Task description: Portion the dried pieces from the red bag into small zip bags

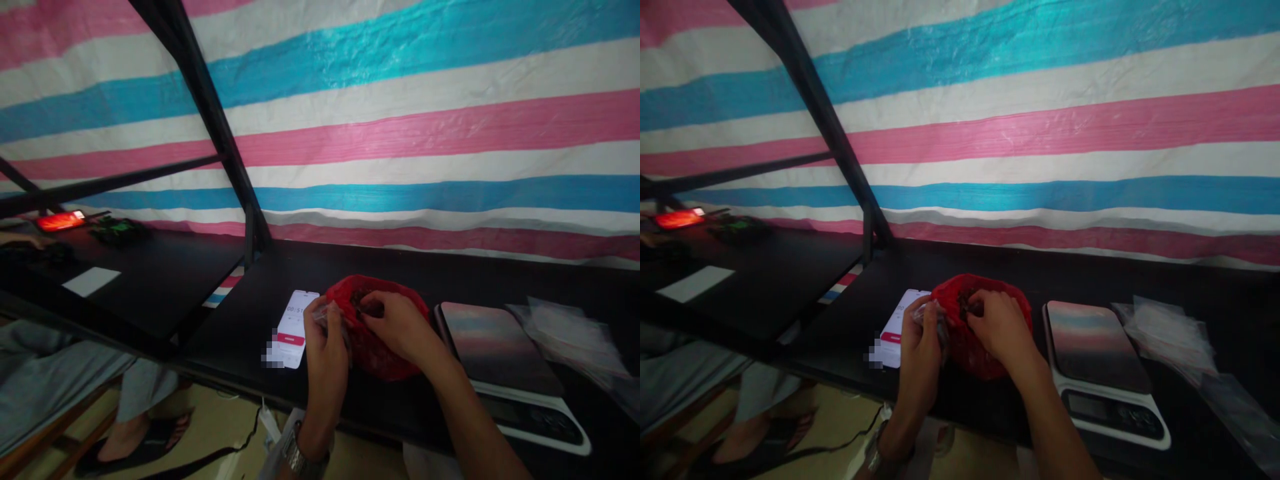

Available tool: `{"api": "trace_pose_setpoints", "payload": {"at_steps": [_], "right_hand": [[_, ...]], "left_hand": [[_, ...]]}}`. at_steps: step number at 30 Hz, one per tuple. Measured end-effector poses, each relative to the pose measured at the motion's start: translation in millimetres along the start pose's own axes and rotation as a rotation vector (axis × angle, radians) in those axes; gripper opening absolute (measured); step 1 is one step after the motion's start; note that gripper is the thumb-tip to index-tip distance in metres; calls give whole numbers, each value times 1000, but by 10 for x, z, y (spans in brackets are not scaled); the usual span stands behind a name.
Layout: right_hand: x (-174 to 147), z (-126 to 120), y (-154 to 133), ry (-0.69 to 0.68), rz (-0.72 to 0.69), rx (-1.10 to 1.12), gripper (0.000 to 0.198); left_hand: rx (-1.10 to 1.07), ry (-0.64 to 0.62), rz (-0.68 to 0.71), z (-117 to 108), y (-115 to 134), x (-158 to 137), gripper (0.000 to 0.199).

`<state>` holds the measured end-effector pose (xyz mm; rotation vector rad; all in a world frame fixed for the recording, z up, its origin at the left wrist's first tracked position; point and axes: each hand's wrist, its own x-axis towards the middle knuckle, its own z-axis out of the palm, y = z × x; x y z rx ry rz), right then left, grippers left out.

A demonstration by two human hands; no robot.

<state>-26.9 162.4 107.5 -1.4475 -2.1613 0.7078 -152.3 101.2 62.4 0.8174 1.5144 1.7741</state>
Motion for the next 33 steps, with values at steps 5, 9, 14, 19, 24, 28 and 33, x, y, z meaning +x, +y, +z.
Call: {"api": "trace_pose_setpoints", "payload": {"at_steps": [5, 9, 14, 19, 24, 28, 33], "right_hand": [[-43, -94, 69, -58, 53, 218, 16], [-94, -258, 111, -45, 128, 421, 18], [-218, -554, 144, 80, 173, 600, 22], [-324, -730, 85, 243, 143, 573, 27], [-366, -670, -88, 279, 19, 291, 21], [-378, -583, -174, 336, -98, -5, 23], [-401, -547, -220, 339, -202, -101, 29]], "left_hand": [[58, 54, 178, 18, 94, -63, 42], [105, 44, 446, 67, 288, -167, 39], [141, -136, 461, 265, 296, -213, 38], [224, -277, 326, 430, 101, -144, 35], [245, -307, 335, 457, 27, -126, 39], [316, -296, 391, 470, -34, -123, 46], [307, -265, 369, 486, -111, -99, 52]]}}
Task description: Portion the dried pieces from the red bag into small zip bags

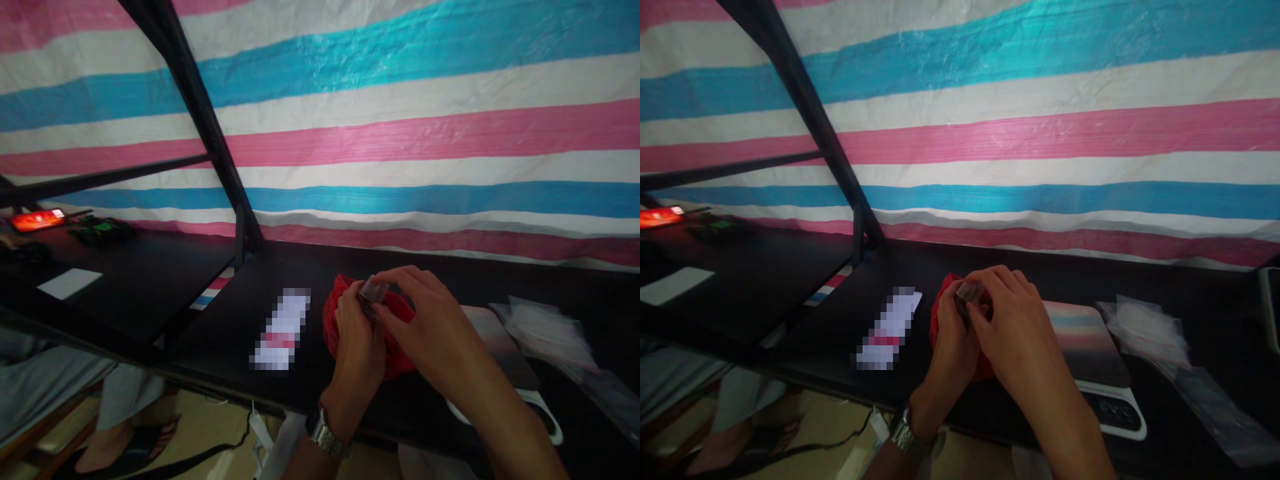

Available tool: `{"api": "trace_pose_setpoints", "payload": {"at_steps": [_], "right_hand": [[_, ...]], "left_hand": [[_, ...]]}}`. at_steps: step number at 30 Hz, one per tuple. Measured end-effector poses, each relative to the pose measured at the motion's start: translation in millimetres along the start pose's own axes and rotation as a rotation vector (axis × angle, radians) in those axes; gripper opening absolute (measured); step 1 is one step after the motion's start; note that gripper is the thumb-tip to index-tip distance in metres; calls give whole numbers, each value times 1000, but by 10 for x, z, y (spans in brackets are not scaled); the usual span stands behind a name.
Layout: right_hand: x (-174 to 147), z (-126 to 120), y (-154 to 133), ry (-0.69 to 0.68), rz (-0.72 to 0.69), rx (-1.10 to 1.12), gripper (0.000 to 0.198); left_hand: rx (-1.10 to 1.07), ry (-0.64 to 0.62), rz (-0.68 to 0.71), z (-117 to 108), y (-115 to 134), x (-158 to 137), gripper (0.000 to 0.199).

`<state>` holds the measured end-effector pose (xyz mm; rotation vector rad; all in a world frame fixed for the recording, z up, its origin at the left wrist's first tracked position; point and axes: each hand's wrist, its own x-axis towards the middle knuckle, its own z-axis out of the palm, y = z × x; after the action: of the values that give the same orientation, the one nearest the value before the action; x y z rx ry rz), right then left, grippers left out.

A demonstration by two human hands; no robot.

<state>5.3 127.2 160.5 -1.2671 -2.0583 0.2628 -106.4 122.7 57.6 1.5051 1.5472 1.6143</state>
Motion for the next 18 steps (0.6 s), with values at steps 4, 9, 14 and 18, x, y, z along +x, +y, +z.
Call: {"api": "trace_pose_setpoints", "payload": {"at_steps": [4, 9, 14, 18], "right_hand": [[-5, 12, -14, 30, -11, 46, 30], [8, 30, -19, 120, -25, 109, 29], [40, -12, -45, 199, -5, 186, 24], [55, -33, 26, 262, 113, 192, 23]], "left_hand": [[-64, -37, 15, -26, -24, -7, 57], [-133, -41, -7, -75, -5, -11, 58], [-151, -39, 3, -118, 67, 11, 52], [-233, -27, -64, -147, 143, 38, 48]]}}
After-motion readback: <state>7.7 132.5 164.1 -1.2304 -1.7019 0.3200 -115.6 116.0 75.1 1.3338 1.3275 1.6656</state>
